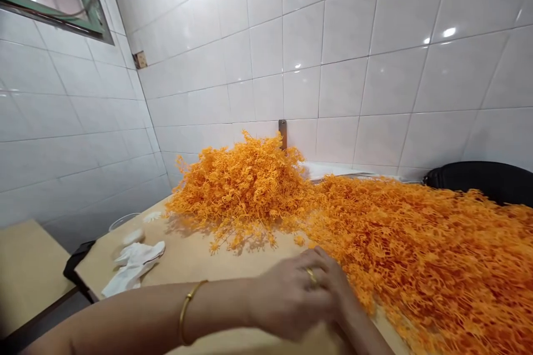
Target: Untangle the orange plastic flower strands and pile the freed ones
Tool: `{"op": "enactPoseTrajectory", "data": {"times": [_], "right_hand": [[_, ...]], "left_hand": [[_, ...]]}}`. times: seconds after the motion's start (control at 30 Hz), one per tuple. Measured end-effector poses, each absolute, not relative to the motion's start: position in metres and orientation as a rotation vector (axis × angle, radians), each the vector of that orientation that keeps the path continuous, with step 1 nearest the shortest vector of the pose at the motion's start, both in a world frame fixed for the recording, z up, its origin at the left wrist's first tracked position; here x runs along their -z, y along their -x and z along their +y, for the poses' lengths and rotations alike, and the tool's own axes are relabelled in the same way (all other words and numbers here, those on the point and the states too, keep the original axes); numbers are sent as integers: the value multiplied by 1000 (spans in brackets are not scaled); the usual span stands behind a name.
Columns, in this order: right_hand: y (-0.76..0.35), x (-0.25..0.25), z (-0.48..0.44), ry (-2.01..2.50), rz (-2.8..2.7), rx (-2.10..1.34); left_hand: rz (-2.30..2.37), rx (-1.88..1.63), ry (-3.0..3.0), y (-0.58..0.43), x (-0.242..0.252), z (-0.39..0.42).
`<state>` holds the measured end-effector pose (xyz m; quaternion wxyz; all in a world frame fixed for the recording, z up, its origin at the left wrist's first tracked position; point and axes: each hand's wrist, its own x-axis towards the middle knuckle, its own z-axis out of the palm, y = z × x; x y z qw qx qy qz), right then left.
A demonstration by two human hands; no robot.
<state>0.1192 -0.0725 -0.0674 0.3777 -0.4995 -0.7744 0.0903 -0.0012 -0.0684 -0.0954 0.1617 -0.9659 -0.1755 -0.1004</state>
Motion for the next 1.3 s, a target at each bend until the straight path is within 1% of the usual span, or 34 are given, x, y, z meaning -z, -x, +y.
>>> {"op": "enactPoseTrajectory", "data": {"times": [0.1, 0.13, 0.2, 0.3, 0.4, 0.47, 0.53, 0.63, 0.7, 0.77, 0.83, 0.97, 1.17, 1.3], "right_hand": [[-121, 66, -73, 1325, -2051, -280], [-120, 66, -74, 1352, -2070, -278], [-119, 66, -77, 1411, -2074, -222], [-114, 67, -79, 1429, -2023, -12], [-101, 55, -78, 1377, -1986, 93], [-83, 39, -75, 1317, -1971, -18], [-59, 19, -67, 1236, -1928, -242], [-16, 0, -48, 1230, -1736, -683], [11, 0, -31, 1228, -1540, -961], [33, 5, -17, 1199, -1399, -1144], [48, 12, -7, 1179, -1359, -1232], [52, 15, -5, 1152, -1438, -1183], [21, 14, -28, 1222, -1758, -694], [10, 18, -50, 1292, -1829, -657]], "left_hand": [[-704, 685, 2702, 67, 12, -68], [-815, 789, 2631, 88, -8, -63], [-973, 911, 2499, 128, -31, -47], [-1118, 904, 2282, 176, -40, -14], [-1249, 730, 2121, 210, -47, 13], [-1294, 605, 2068, 222, -54, 24], [-1296, 499, 2057, 226, -60, 31], [-1280, 380, 2076, 218, -66, 41], [-1332, 337, 2098, 210, -69, 48], [-1443, 327, 2144, 205, -72, 56], [-1546, 338, 2187, 203, -73, 64], [-1635, 384, 2177, 210, -62, 78], [-1777, 521, 2062, 220, -24, 88], [-1831, 589, 2004, 215, -7, 89]]}}
